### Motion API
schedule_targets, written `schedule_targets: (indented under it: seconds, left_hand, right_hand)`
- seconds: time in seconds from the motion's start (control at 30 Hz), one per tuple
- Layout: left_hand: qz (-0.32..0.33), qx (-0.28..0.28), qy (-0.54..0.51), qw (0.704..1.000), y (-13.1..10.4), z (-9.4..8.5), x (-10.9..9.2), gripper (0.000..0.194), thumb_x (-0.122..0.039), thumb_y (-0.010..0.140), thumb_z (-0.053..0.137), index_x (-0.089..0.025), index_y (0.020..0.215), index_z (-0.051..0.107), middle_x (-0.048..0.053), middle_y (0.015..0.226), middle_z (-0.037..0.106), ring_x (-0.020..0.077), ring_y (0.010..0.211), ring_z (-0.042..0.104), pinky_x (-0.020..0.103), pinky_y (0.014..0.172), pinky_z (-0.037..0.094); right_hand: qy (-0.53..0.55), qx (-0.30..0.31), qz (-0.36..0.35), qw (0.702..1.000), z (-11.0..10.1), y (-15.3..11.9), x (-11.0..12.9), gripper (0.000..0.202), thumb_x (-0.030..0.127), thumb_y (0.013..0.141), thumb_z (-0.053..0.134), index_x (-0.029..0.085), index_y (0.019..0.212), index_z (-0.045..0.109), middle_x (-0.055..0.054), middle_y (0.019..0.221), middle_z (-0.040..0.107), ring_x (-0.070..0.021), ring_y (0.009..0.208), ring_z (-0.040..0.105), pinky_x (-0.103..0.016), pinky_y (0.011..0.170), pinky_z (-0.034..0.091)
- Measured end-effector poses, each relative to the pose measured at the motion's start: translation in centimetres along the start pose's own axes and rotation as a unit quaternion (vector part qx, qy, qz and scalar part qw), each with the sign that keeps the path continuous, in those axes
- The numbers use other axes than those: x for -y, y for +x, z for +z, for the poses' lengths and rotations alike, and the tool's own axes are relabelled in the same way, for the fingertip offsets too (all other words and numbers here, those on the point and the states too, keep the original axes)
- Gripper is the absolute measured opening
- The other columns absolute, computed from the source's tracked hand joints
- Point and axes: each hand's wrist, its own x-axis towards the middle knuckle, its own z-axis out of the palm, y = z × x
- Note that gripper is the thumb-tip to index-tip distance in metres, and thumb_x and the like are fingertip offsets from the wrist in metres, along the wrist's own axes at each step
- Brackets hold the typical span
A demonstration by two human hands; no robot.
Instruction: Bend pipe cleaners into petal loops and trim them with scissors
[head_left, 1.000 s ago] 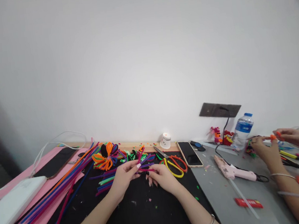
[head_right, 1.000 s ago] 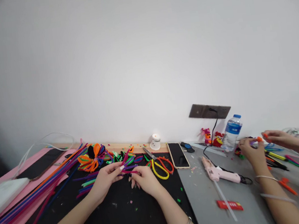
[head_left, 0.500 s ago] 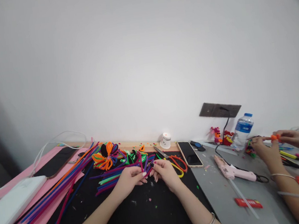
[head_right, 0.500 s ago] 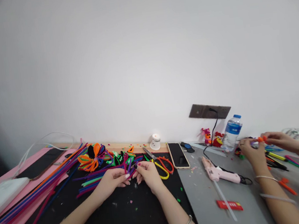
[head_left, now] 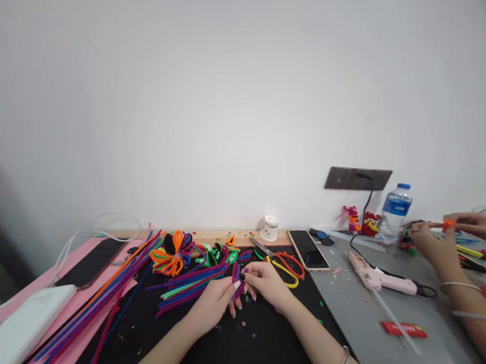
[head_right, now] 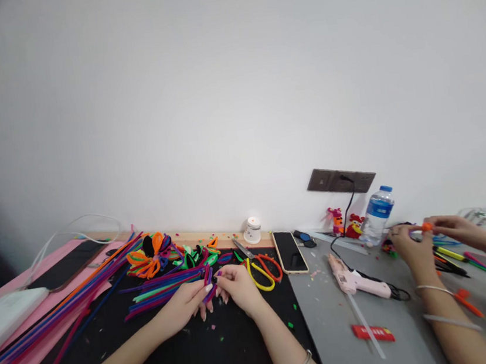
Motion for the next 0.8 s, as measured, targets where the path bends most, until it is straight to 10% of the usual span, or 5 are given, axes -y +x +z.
schedule_targets:
  seconds: [0.8]
  left_hand:
    - [0.014, 0.027, 0.108, 0.994, -0.52, -0.22, -0.86, 0.04, -0.044, 0.086, 0.031, -0.018, 0.064, 0.053, -0.005, 0.052, 0.046, 0.0122, 0.049, 0.042, 0.022, 0.051, 0.031]
  right_hand:
    - [-0.016, 0.012, -0.009, 1.0, -0.29, -0.06, 0.06, 0.015, 0.031, 0.073, 0.057, 0.016, 0.071, 0.057, 0.005, 0.05, 0.053, -0.0059, 0.036, 0.041, -0.018, 0.038, 0.032]
